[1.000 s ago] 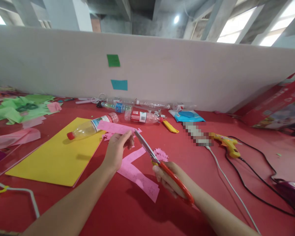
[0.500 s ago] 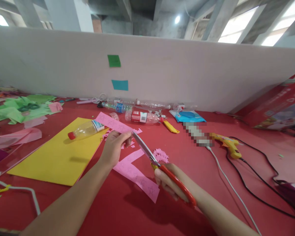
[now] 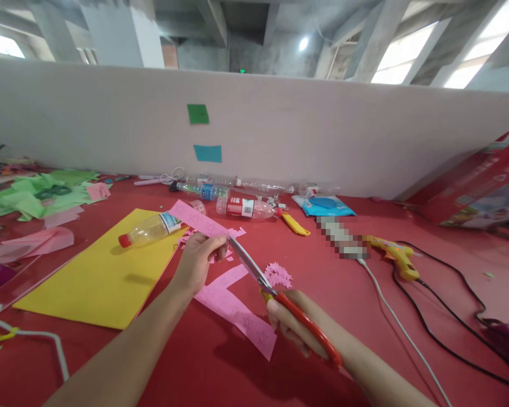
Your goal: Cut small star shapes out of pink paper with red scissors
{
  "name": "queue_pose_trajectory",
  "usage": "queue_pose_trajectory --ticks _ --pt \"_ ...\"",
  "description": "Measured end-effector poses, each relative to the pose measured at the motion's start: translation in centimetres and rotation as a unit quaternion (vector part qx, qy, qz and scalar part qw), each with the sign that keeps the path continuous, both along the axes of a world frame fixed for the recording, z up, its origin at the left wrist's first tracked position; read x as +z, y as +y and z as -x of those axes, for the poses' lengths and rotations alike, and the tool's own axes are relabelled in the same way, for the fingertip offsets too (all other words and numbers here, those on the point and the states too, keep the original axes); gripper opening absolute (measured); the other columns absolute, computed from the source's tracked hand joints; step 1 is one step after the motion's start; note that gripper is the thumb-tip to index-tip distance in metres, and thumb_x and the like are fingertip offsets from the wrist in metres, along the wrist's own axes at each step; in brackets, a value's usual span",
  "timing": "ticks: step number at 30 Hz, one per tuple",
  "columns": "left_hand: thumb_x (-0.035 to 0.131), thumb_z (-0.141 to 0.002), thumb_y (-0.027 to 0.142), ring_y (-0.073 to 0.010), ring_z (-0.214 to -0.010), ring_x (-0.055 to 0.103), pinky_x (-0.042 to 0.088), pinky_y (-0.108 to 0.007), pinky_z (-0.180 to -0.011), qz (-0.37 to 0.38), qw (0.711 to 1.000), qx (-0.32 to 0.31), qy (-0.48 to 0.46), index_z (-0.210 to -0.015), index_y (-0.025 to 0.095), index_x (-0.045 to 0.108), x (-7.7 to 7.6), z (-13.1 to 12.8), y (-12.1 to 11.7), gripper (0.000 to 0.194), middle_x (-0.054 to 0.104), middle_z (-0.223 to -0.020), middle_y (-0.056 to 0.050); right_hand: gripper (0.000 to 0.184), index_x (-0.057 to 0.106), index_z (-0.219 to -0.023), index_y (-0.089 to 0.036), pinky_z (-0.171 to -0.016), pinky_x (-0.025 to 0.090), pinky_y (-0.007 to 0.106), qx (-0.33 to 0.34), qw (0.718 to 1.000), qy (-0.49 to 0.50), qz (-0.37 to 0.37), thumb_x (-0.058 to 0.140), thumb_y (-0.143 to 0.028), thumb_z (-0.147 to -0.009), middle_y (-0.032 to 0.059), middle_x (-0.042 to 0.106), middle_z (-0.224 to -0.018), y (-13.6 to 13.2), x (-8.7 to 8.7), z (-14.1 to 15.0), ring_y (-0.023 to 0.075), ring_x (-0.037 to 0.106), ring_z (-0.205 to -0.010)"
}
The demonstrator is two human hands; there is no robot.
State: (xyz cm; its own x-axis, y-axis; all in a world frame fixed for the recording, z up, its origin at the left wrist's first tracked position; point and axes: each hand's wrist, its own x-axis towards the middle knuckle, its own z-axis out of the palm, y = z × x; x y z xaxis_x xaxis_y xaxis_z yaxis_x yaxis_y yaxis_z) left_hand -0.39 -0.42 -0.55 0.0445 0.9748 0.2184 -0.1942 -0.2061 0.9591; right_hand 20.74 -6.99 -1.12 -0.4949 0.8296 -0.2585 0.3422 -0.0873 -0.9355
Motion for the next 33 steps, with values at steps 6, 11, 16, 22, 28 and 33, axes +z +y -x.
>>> queue_pose_trajectory --ticks 6,11,16,22,28,33 --pt "0.056 -0.078 0.025 -0.0099 -0.049 0.043 0.036 -0.026 -0.055 -0.002 1.000 0.008 0.011 -0.045 0.018 0.055 0.03 -0.05 0.03 0.035 0.049 -0.045 0.001 0.053 0.047 -0.065 -0.019 -0.034 0.028 0.017 -0.006 1.000 -0.018 0.006 0.046 -0.068 -0.084 -0.0087 0.038 -0.039 -0.15 0.23 -0.12 0.0043 0.034 -0.030" --pt "0.057 -0.077 0.026 -0.0102 -0.049 0.044 0.036 -0.026 -0.054 -0.002 1.000 0.019 0.017 -0.046 0.017 0.056 -0.08 -0.09 0.03 0.033 0.051 -0.047 0.001 0.051 0.046 -0.064 -0.019 -0.034 0.027 0.016 -0.006 1.000 -0.024 0.002 0.045 -0.065 -0.086 -0.0085 0.038 -0.040 -0.13 0.50 -0.12 0.0039 0.034 -0.030" --pt "0.057 -0.076 0.025 -0.0099 -0.049 0.044 0.037 -0.025 -0.053 -0.001 1.000 0.026 0.017 -0.047 0.017 0.056 -0.10 -0.11 -0.04 0.031 0.051 -0.047 0.001 0.057 0.047 -0.068 -0.020 -0.031 0.023 0.018 0.016 0.999 -0.027 -0.018 0.039 -0.074 -0.083 -0.0100 0.034 -0.036 0.08 0.67 -0.12 0.0043 0.027 -0.027" --pt "0.057 -0.076 0.023 -0.0091 -0.049 0.045 0.037 -0.024 -0.053 -0.001 1.000 0.020 0.004 -0.048 0.017 0.057 0.04 -0.12 -0.03 0.029 0.052 -0.048 0.001 0.060 0.046 -0.065 -0.019 -0.031 0.024 0.017 0.006 1.000 -0.015 -0.002 0.042 -0.078 -0.079 -0.0096 0.035 -0.038 -0.01 0.71 0.00 0.0037 0.029 -0.028" --pt "0.057 -0.076 0.027 -0.0101 -0.049 0.046 0.038 -0.025 -0.054 -0.004 0.999 0.027 0.031 -0.047 0.017 0.056 -0.28 -0.02 0.00 0.031 0.052 -0.048 0.001 0.059 0.044 -0.064 -0.019 -0.034 0.026 0.017 -0.010 1.000 -0.015 -0.012 0.043 -0.076 -0.080 -0.0085 0.036 -0.042 -0.33 0.61 0.17 0.0044 0.034 -0.033" --pt "0.057 -0.076 0.026 -0.0102 -0.049 0.046 0.037 -0.026 -0.053 -0.008 0.999 0.024 0.032 -0.047 0.017 0.056 -0.29 -0.04 0.01 0.030 0.051 -0.046 0.001 0.060 0.045 -0.064 -0.019 -0.032 0.025 0.017 -0.004 1.000 -0.019 -0.007 0.042 -0.077 -0.080 -0.0097 0.035 -0.038 -0.19 0.59 0.09 0.0038 0.029 -0.029"
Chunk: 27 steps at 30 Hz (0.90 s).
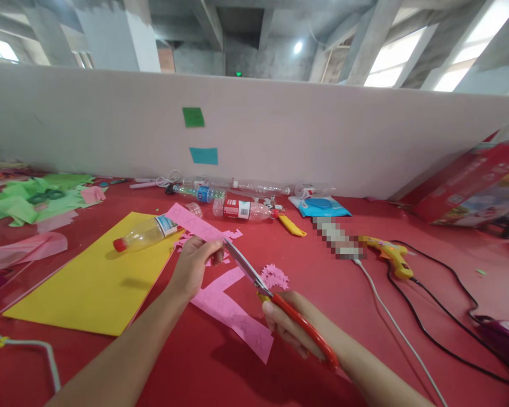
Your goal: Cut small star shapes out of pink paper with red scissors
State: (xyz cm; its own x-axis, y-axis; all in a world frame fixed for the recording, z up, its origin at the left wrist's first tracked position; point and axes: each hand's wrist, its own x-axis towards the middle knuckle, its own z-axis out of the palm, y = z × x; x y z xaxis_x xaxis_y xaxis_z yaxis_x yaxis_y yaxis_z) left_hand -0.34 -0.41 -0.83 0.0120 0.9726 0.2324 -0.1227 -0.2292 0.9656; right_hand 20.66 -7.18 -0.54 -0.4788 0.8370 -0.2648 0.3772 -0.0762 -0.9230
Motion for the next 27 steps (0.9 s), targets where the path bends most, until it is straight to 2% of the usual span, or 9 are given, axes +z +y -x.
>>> queue_pose_trajectory --ticks 4,10,19,27 --pt "0.057 -0.076 0.025 -0.0099 -0.049 0.046 0.037 -0.025 -0.053 0.003 1.000 -0.009 -0.011 -0.047 0.017 0.056 0.0 0.0 0.1 0.030 0.052 -0.047 0.001 0.062 0.045 -0.063 -0.020 -0.030 0.024 0.017 0.007 1.000 -0.009 0.003 0.038 -0.079 -0.080 -0.0096 0.035 -0.036 0.2 0.1 -0.1 0.0031 0.024 -0.026" --pt "0.058 -0.076 0.025 -0.0098 -0.049 0.045 0.036 -0.025 -0.054 0.011 1.000 -0.023 -0.008 -0.045 0.018 0.055 0.3 0.3 0.2 0.033 0.050 -0.045 0.001 0.058 0.046 -0.062 -0.020 -0.029 0.026 0.017 -0.006 1.000 -0.019 0.008 0.043 -0.074 -0.081 -0.0082 0.036 -0.038 0.1 0.5 0.0 0.0058 0.034 -0.029" --pt "0.060 -0.073 0.025 -0.0088 -0.046 0.042 0.033 -0.024 -0.050 0.011 0.999 -0.033 -0.006 -0.046 0.017 0.054 0.4 0.4 0.3 0.029 0.049 -0.044 0.002 0.050 0.044 -0.060 -0.020 -0.030 0.025 0.016 -0.023 0.999 -0.038 0.022 0.050 -0.064 -0.084 -0.0084 0.036 -0.036 0.0 1.3 0.2 0.0055 0.034 -0.028" --pt "0.061 -0.072 0.025 -0.0083 -0.044 0.042 0.032 -0.024 -0.049 0.011 0.999 -0.034 -0.024 -0.045 0.018 0.055 0.3 0.3 0.5 0.028 0.049 -0.042 0.003 0.049 0.044 -0.061 -0.019 -0.031 0.023 0.016 -0.027 0.998 -0.043 0.035 0.050 -0.062 -0.085 -0.0091 0.036 -0.037 0.1 0.9 0.2 0.0045 0.034 -0.028"
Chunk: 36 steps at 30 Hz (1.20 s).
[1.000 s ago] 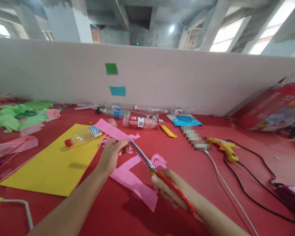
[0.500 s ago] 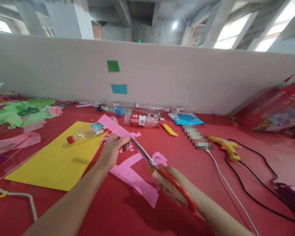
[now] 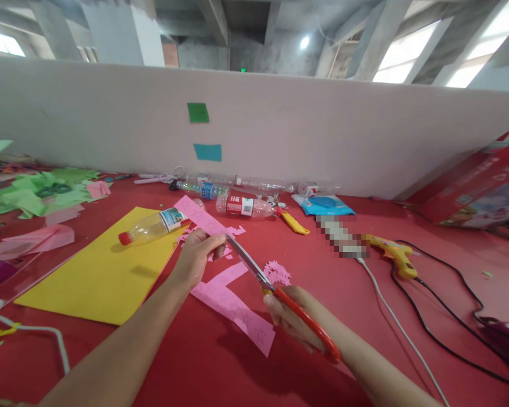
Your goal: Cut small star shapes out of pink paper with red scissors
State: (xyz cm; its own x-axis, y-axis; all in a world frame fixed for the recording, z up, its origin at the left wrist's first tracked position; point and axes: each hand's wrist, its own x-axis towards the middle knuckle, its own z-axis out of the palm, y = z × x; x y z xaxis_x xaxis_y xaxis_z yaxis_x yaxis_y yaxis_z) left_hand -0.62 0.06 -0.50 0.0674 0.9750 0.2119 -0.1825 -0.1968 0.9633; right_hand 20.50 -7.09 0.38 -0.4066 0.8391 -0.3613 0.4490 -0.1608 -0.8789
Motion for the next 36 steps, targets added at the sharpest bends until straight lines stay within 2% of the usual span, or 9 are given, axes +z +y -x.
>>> queue_pose_trajectory --ticks 7,13,18,24,30,36 --pt "0.061 -0.072 0.024 -0.0080 -0.043 0.043 0.032 -0.024 -0.049 0.001 1.000 -0.002 -0.004 -0.044 0.017 0.056 -0.1 0.0 0.0 0.029 0.050 -0.041 0.002 0.046 0.043 -0.060 -0.020 -0.032 0.021 0.017 -0.005 1.000 -0.008 0.002 0.052 -0.058 -0.086 -0.0088 0.036 -0.037 0.1 0.0 0.0 0.0047 0.032 -0.028" --pt "0.059 -0.072 0.026 -0.0095 -0.042 0.045 0.033 -0.025 -0.047 -0.003 0.999 0.013 -0.043 -0.048 0.017 0.061 -0.2 0.1 -0.2 0.025 0.052 -0.041 0.001 0.051 0.045 -0.061 -0.020 -0.031 0.022 0.017 0.002 1.000 0.010 0.006 0.052 -0.067 -0.080 -0.0100 0.034 -0.037 0.2 -0.4 -0.2 0.0036 0.027 -0.027" --pt "0.059 -0.074 0.023 -0.0084 -0.043 0.043 0.033 -0.025 -0.049 -0.014 0.999 0.032 -0.019 -0.046 0.017 0.059 -0.4 0.1 -0.2 0.029 0.051 -0.041 0.002 0.057 0.045 -0.063 -0.019 -0.032 0.023 0.016 0.028 0.997 0.070 0.002 0.046 -0.075 -0.078 -0.0106 0.033 -0.035 0.2 -1.3 -0.5 0.0040 0.030 -0.027" --pt "0.058 -0.079 0.027 -0.0086 -0.045 0.044 0.035 -0.025 -0.051 -0.017 0.999 0.036 -0.001 -0.047 0.018 0.058 -0.3 -0.5 -0.7 0.033 0.050 -0.043 0.002 0.058 0.047 -0.066 -0.019 -0.034 0.025 0.017 0.042 0.996 0.082 0.000 0.044 -0.076 -0.079 -0.0099 0.035 -0.036 0.0 -1.3 -0.5 0.0044 0.031 -0.029" --pt "0.061 -0.079 0.034 -0.0095 -0.050 0.047 0.038 -0.024 -0.052 -0.024 0.997 0.078 -0.006 -0.053 0.018 0.060 -0.4 -1.8 -1.5 0.031 0.054 -0.050 0.002 0.060 0.047 -0.066 -0.019 -0.034 0.023 0.018 0.019 0.993 0.112 -0.010 0.041 -0.078 -0.078 -0.0104 0.035 -0.033 -0.2 -1.5 0.1 0.0038 0.028 -0.026" --pt "0.059 -0.083 0.039 -0.0099 -0.054 0.048 0.040 -0.024 -0.057 -0.002 0.996 0.085 -0.017 -0.054 0.018 0.059 -1.3 -2.4 -1.8 0.035 0.054 -0.053 0.001 0.062 0.047 -0.067 -0.019 -0.031 0.024 0.018 -0.011 0.993 0.121 0.011 0.042 -0.080 -0.075 -0.0105 0.036 -0.034 -0.4 -2.4 0.8 0.0046 0.032 -0.025"
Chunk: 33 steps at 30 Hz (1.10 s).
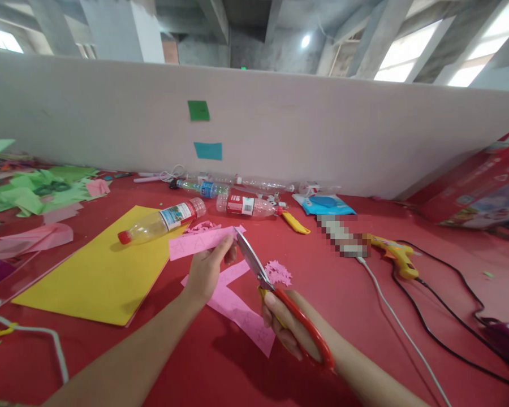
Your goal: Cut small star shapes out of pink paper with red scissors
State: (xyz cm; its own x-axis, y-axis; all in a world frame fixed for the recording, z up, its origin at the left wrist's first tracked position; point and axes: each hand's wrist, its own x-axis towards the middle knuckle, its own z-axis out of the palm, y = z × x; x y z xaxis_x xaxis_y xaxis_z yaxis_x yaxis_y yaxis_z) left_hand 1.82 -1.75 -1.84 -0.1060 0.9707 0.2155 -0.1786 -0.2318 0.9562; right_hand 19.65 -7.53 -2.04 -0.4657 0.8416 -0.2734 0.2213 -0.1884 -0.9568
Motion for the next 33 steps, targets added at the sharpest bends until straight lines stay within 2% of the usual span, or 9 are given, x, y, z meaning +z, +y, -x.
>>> queue_pose_trajectory --ticks 6,11,16,27,33 --pt "0.062 -0.082 0.042 -0.0111 -0.058 0.050 0.040 -0.025 -0.059 0.024 0.999 -0.017 -0.031 -0.057 0.017 0.061 -0.66 0.02 0.16 0.035 0.056 -0.056 0.001 0.063 0.047 -0.065 -0.018 -0.032 0.024 0.017 -0.014 1.000 -0.025 -0.006 0.041 -0.080 -0.074 -0.0106 0.035 -0.034 -0.26 0.69 0.47 0.0036 0.030 -0.025" --pt "0.061 -0.082 0.043 -0.0115 -0.058 0.049 0.040 -0.026 -0.061 0.031 0.999 -0.009 -0.025 -0.056 0.017 0.060 -0.74 -0.09 0.12 0.036 0.055 -0.056 0.001 0.061 0.045 -0.064 -0.020 -0.028 0.022 0.017 -0.031 0.999 -0.034 0.014 0.039 -0.079 -0.075 -0.0102 0.034 -0.032 -0.22 0.22 0.74 0.0045 0.029 -0.023" --pt "0.061 -0.082 0.042 -0.0114 -0.058 0.049 0.040 -0.025 -0.062 0.039 0.999 -0.001 -0.025 -0.056 0.017 0.059 -0.92 -0.20 0.13 0.036 0.055 -0.056 0.001 0.060 0.044 -0.061 -0.020 -0.027 0.022 0.016 -0.056 0.996 -0.067 0.019 0.040 -0.079 -0.072 -0.0101 0.034 -0.033 -0.38 0.56 1.09 0.0034 0.029 -0.023" --pt "0.061 -0.083 0.039 -0.0115 -0.059 0.049 0.040 -0.025 -0.063 0.039 0.998 -0.024 -0.030 -0.057 0.018 0.060 -0.68 -0.16 0.00 0.033 0.054 -0.056 0.001 0.057 0.045 -0.064 -0.020 -0.029 0.023 0.016 -0.034 0.998 -0.044 0.008 0.040 -0.076 -0.077 -0.0099 0.035 -0.032 -0.09 0.06 0.60 0.0047 0.031 -0.024" --pt "0.060 -0.083 0.037 -0.0110 -0.058 0.049 0.041 -0.025 -0.061 0.035 0.998 -0.028 -0.040 -0.057 0.018 0.060 -0.49 -0.26 -0.01 0.032 0.054 -0.056 0.001 0.054 0.043 -0.062 -0.020 -0.029 0.020 0.016 -0.048 0.997 -0.056 0.030 0.042 -0.072 -0.079 -0.0093 0.036 -0.031 -0.04 -0.04 0.59 0.0050 0.032 -0.023"
